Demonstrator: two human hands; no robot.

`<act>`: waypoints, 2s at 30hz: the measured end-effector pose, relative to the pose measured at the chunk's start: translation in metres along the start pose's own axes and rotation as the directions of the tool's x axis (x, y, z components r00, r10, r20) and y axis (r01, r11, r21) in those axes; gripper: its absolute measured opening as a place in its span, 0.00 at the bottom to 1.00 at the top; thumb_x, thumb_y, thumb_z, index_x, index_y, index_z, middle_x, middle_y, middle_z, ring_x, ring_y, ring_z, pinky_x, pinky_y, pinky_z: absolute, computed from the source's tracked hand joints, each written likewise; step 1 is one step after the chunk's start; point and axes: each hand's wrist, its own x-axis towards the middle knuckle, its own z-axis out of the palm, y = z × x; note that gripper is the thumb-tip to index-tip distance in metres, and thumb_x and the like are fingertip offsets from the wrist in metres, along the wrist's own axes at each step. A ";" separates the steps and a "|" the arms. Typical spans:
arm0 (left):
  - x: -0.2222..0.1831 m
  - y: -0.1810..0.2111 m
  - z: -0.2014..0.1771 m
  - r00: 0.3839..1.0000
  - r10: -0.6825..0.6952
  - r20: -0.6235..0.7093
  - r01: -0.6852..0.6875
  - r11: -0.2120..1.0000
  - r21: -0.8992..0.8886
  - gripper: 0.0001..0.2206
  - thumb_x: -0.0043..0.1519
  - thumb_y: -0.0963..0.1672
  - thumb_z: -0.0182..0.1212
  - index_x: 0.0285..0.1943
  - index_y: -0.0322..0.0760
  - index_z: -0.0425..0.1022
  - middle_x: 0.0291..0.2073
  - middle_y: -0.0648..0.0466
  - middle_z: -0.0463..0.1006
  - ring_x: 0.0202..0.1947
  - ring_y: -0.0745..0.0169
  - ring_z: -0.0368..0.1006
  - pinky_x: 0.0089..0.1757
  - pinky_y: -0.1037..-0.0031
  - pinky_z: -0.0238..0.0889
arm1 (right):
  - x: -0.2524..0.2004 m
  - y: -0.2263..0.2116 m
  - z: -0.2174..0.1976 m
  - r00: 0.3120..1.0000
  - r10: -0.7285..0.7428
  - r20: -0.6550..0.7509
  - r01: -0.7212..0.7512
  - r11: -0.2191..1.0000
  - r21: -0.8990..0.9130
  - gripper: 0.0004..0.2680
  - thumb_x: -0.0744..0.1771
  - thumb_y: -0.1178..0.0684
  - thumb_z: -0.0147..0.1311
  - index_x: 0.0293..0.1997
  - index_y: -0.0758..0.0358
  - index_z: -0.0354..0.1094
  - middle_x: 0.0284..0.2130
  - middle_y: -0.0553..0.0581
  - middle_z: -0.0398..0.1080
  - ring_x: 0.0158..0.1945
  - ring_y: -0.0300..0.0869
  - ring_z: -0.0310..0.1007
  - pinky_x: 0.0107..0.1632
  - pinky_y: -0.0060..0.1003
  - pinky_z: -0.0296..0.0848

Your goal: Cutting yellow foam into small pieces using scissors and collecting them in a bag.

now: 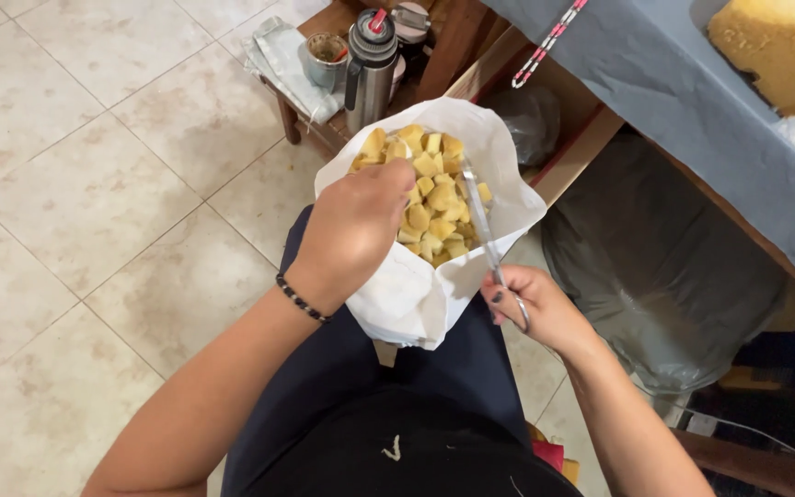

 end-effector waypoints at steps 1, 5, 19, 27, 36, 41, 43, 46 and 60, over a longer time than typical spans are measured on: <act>0.004 -0.006 0.007 0.996 0.023 0.091 -0.026 0.999 0.034 0.06 0.63 0.42 0.54 0.47 0.41 0.71 0.38 0.44 0.79 0.43 0.37 0.76 0.40 0.56 0.69 | -0.004 0.007 -0.005 0.999 -0.033 -0.036 0.035 0.997 0.063 0.11 0.68 0.49 0.56 0.29 0.65 0.73 0.12 0.53 0.71 0.20 0.34 0.65 0.29 0.28 0.69; 0.025 -0.005 0.051 0.968 0.251 0.020 -0.237 0.882 0.406 0.04 0.61 0.43 0.60 0.41 0.50 0.78 0.37 0.59 0.77 0.42 0.53 0.76 0.41 0.69 0.70 | -0.005 0.019 -0.008 0.979 -0.056 -0.198 0.077 0.992 0.103 0.12 0.65 0.48 0.63 0.44 0.68 0.71 0.17 0.56 0.72 0.24 0.38 0.75 0.31 0.31 0.75; 0.034 0.013 0.034 0.530 -0.080 0.844 -0.374 0.871 0.317 0.18 0.64 0.46 0.49 0.61 0.67 0.74 0.62 0.58 0.71 0.62 0.40 0.66 0.58 0.39 0.56 | -0.008 0.004 0.004 0.967 -0.064 -0.245 0.007 0.974 -0.226 0.06 0.59 0.57 0.71 0.25 0.59 0.75 0.11 0.50 0.65 0.18 0.34 0.61 0.24 0.28 0.65; 0.066 0.015 0.036 0.669 -0.263 0.696 -0.352 0.712 0.607 0.28 0.62 0.56 0.61 0.72 0.55 0.63 0.70 0.46 0.61 0.71 0.40 0.50 0.63 0.26 0.30 | -0.023 0.042 -0.008 0.960 -0.110 -0.258 0.102 0.994 -0.043 0.05 0.59 0.60 0.70 0.33 0.65 0.80 0.13 0.52 0.71 0.20 0.33 0.63 0.24 0.28 0.65; 0.044 0.038 0.026 0.532 -0.279 0.799 -0.413 0.739 0.533 0.32 0.61 0.59 0.55 0.76 0.64 0.57 0.74 0.43 0.57 0.73 0.41 0.49 0.62 0.23 0.23 | -0.024 0.042 -0.001 0.955 -0.108 -0.278 0.111 0.994 -0.004 0.05 0.59 0.60 0.71 0.33 0.66 0.80 0.14 0.55 0.72 0.21 0.34 0.64 0.24 0.29 0.64; 0.049 0.061 -0.018 0.631 -0.235 0.740 -0.317 0.792 0.522 0.22 0.64 0.50 0.61 0.69 0.65 0.69 0.65 0.46 0.67 0.66 0.44 0.64 0.62 0.27 0.34 | -0.025 0.044 0.002 0.954 -0.086 -0.287 0.095 0.995 0.020 0.05 0.59 0.60 0.70 0.34 0.67 0.80 0.14 0.54 0.72 0.22 0.33 0.63 0.25 0.28 0.65; 0.050 0.057 -0.022 0.674 -0.138 0.726 -0.376 0.782 0.498 0.15 0.65 0.42 0.56 0.56 0.63 0.79 0.57 0.51 0.73 0.58 0.45 0.71 0.61 0.24 0.34 | -0.025 0.043 0.002 0.954 -0.087 -0.289 0.093 0.996 0.007 0.05 0.59 0.60 0.70 0.34 0.66 0.80 0.13 0.54 0.71 0.22 0.32 0.63 0.25 0.28 0.65; 0.043 0.025 0.001 0.828 0.146 0.541 -0.439 0.769 0.465 0.12 0.60 0.39 0.59 0.43 0.56 0.83 0.40 0.56 0.77 0.47 0.51 0.76 0.54 0.31 0.48 | -0.024 0.047 0.004 0.948 -0.119 -0.296 0.131 0.991 0.021 0.06 0.60 0.59 0.71 0.35 0.65 0.80 0.13 0.52 0.72 0.21 0.31 0.64 0.25 0.26 0.65; -0.018 -0.010 0.100 0.352 -0.005 0.936 -0.412 0.897 0.160 0.16 0.58 0.40 0.55 0.49 0.60 0.79 0.51 0.56 0.80 0.55 0.41 0.73 0.53 0.36 0.60 | -0.029 0.032 0.016 0.951 -0.238 -0.195 0.251 0.967 0.045 0.04 0.60 0.56 0.71 0.32 0.63 0.82 0.13 0.52 0.72 0.19 0.33 0.66 0.24 0.28 0.69</act>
